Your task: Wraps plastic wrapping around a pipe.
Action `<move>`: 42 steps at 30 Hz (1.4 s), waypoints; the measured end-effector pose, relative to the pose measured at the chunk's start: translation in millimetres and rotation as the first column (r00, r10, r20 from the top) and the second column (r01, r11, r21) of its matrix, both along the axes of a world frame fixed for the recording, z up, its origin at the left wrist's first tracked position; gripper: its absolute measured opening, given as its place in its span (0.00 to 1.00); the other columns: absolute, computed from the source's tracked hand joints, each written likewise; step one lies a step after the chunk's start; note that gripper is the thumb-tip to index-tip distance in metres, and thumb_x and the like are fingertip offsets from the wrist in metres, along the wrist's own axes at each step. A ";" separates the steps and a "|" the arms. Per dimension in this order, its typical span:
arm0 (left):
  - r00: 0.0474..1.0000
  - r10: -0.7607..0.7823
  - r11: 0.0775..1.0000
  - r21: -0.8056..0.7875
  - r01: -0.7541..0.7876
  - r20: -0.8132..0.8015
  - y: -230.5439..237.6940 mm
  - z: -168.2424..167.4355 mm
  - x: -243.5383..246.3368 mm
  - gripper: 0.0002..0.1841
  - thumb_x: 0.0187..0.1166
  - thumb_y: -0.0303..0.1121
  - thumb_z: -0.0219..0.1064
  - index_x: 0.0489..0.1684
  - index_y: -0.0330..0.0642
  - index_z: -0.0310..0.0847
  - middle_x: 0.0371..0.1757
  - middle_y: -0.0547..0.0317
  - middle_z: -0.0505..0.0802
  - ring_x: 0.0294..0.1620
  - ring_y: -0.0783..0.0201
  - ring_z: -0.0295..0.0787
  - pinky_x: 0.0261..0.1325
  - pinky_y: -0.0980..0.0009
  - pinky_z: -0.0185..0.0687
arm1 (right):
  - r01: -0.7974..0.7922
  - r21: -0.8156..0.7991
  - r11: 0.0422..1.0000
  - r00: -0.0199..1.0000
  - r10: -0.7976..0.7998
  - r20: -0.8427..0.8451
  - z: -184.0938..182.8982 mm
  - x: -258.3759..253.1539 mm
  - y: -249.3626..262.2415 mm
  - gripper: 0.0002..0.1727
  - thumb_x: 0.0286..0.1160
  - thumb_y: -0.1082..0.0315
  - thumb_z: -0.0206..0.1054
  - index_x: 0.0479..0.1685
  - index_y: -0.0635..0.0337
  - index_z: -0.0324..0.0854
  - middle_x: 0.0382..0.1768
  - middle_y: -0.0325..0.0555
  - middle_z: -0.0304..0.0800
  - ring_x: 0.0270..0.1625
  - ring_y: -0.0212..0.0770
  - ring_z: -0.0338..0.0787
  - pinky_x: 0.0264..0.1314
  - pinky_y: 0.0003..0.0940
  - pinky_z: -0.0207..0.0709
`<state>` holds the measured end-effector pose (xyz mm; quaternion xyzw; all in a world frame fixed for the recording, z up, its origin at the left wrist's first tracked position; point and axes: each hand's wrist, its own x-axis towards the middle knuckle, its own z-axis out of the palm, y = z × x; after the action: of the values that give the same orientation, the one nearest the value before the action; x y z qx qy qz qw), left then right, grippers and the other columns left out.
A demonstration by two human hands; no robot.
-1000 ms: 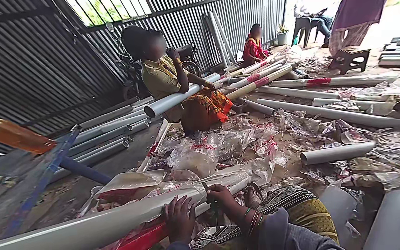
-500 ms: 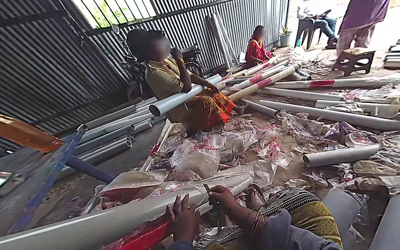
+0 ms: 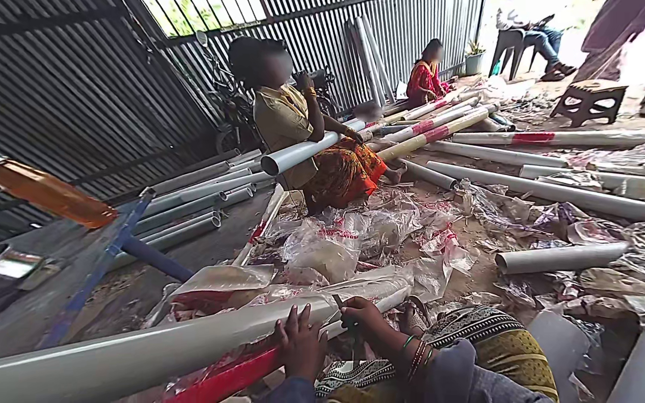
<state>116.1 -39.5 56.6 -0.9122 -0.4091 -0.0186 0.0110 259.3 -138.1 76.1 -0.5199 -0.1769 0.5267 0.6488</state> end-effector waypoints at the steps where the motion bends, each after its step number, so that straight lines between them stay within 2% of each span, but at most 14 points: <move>1: 1.000 0.000 1.000 -0.002 0.000 0.002 -0.1 0.8 0.1 0.16 0.78 0.42 0.73 0.58 0.48 0.95 0.89 0.48 0.74 0.96 0.34 0.47 0.91 0.29 0.22 | 0.002 0.001 1.000 1.000 -0.002 0.003 -1.3 -0.2 0.5 0.07 0.87 0.74 0.61 0.55 0.69 0.77 0.34 0.44 0.84 0.31 0.33 0.85 0.39 0.27 0.81; 8: 1.000 0.014 0.998 -0.067 -0.014 -0.004 1.8 5.0 0.0 0.18 0.81 0.45 0.70 0.61 0.48 0.94 0.91 0.51 0.71 0.98 0.39 0.43 0.92 0.30 0.19 | -0.001 -0.015 1.000 0.999 0.001 0.044 -4.4 0.7 2.5 0.06 0.86 0.74 0.61 0.52 0.69 0.78 0.32 0.44 0.84 0.30 0.33 0.85 0.38 0.27 0.81; 14: 1.000 0.017 0.982 -0.186 -0.021 -0.023 0.8 16.6 -0.4 0.21 0.84 0.46 0.66 0.68 0.44 0.90 0.93 0.52 0.69 0.99 0.42 0.39 0.92 0.32 0.13 | -0.016 -0.147 0.989 0.987 0.039 0.156 -3.9 4.1 4.7 0.11 0.88 0.72 0.60 0.59 0.71 0.79 0.38 0.48 0.86 0.34 0.36 0.85 0.40 0.31 0.80; 21: 0.986 -0.024 0.962 -0.272 -0.022 -0.165 -2.7 33.2 -1.2 0.26 0.88 0.47 0.61 0.80 0.44 0.79 0.96 0.55 0.61 1.00 0.44 0.32 0.92 0.33 0.11 | 0.028 -0.230 0.973 0.979 0.019 0.201 -11.8 12.4 9.1 0.11 0.88 0.72 0.59 0.61 0.69 0.77 0.39 0.48 0.84 0.34 0.35 0.84 0.37 0.29 0.79; 26: 0.987 -0.017 0.949 -0.314 -0.035 -0.162 -5.1 44.6 -2.5 0.24 0.90 0.46 0.59 0.78 0.45 0.81 0.91 0.54 0.71 0.99 0.47 0.41 0.94 0.37 0.16 | 0.006 -0.299 0.954 0.961 0.077 0.267 -17.1 17.2 12.0 0.13 0.88 0.71 0.60 0.64 0.68 0.77 0.45 0.52 0.85 0.37 0.37 0.85 0.41 0.31 0.80; 29: 0.987 -0.012 0.947 -0.319 -0.041 -0.160 -6.4 45.1 -3.0 0.24 0.90 0.45 0.59 0.78 0.45 0.81 0.91 0.53 0.72 0.98 0.47 0.44 0.94 0.38 0.20 | -0.017 -0.329 0.944 0.942 0.126 0.311 -22.2 18.5 14.6 0.14 0.88 0.71 0.60 0.65 0.68 0.77 0.48 0.53 0.86 0.38 0.38 0.86 0.44 0.33 0.81; 34: 0.992 0.003 0.948 -0.315 -0.042 -0.125 -9.8 42.2 -1.5 0.24 0.90 0.44 0.59 0.80 0.45 0.79 0.90 0.51 0.73 0.96 0.46 0.50 0.94 0.40 0.32 | -0.070 -0.408 0.910 0.847 0.270 0.457 -32.8 24.0 18.0 0.16 0.88 0.68 0.60 0.67 0.64 0.79 0.54 0.54 0.89 0.46 0.42 0.91 0.53 0.40 0.83; 39: 0.980 0.001 0.946 -0.318 -0.065 -0.198 -10.1 37.8 3.0 0.26 0.92 0.44 0.57 0.85 0.44 0.74 0.87 0.49 0.77 0.94 0.46 0.57 0.94 0.39 0.32 | -0.079 -0.457 0.886 0.802 0.329 0.498 -38.3 25.9 19.8 0.16 0.88 0.66 0.60 0.68 0.62 0.80 0.54 0.53 0.90 0.46 0.42 0.92 0.53 0.41 0.84; 42: 0.979 0.007 0.949 -0.308 -0.071 -0.205 -10.1 35.2 5.0 0.26 0.91 0.44 0.57 0.84 0.43 0.74 0.85 0.47 0.78 0.93 0.44 0.58 0.93 0.38 0.33 | -0.087 -0.470 0.878 0.794 0.346 0.500 -42.0 26.9 21.2 0.16 0.89 0.66 0.59 0.69 0.61 0.79 0.54 0.53 0.90 0.47 0.43 0.92 0.54 0.42 0.84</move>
<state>121.1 -49.6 91.8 -0.8912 -0.4217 0.1391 -0.0925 286.2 -117.0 34.1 -0.7565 -0.3037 0.4450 0.3708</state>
